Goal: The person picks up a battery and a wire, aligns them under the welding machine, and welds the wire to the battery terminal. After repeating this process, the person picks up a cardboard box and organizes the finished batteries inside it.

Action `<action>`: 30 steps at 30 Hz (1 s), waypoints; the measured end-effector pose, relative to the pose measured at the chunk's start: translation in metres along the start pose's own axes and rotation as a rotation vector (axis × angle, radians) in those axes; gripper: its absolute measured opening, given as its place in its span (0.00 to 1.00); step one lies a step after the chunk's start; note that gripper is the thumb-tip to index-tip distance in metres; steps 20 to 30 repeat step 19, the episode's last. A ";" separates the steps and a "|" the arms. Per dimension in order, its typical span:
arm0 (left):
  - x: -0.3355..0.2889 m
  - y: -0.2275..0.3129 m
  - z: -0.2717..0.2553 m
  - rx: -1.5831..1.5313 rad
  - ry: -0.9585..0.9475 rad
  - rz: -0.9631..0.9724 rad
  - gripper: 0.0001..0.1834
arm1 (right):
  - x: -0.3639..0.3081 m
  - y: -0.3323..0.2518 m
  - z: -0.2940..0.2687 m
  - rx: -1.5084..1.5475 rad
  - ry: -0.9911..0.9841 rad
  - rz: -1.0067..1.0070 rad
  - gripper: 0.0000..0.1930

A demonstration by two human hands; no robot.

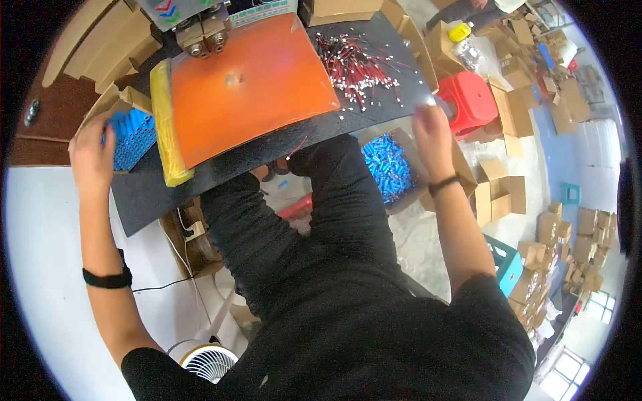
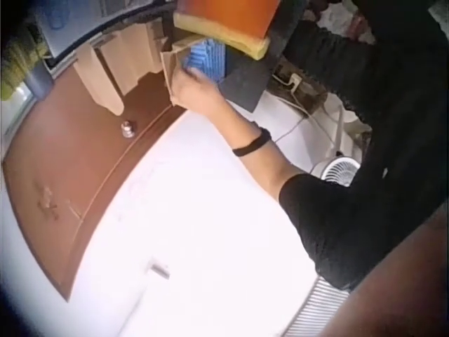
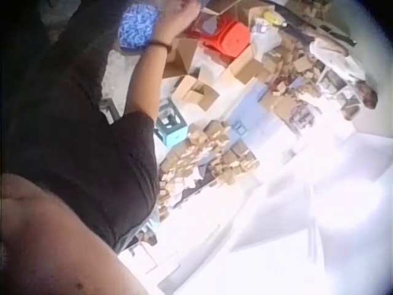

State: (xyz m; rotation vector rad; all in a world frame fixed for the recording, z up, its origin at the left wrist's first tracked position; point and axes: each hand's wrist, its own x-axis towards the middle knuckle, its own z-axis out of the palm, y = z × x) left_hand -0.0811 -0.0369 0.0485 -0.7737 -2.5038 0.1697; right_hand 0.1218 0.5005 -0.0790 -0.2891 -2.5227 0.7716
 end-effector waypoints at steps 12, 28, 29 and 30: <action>0.023 0.147 -0.027 -0.634 -0.116 -0.062 0.14 | 0.097 -0.042 0.028 -0.443 -0.174 -0.189 0.11; 0.047 0.156 -0.028 -0.681 -0.288 -0.244 0.17 | 0.122 -0.082 -0.021 -0.388 -0.197 -0.050 0.12; 0.047 0.156 -0.028 -0.681 -0.288 -0.244 0.17 | 0.122 -0.082 -0.021 -0.388 -0.197 -0.050 0.12; 0.047 0.156 -0.028 -0.681 -0.288 -0.244 0.17 | 0.122 -0.082 -0.021 -0.388 -0.197 -0.050 0.12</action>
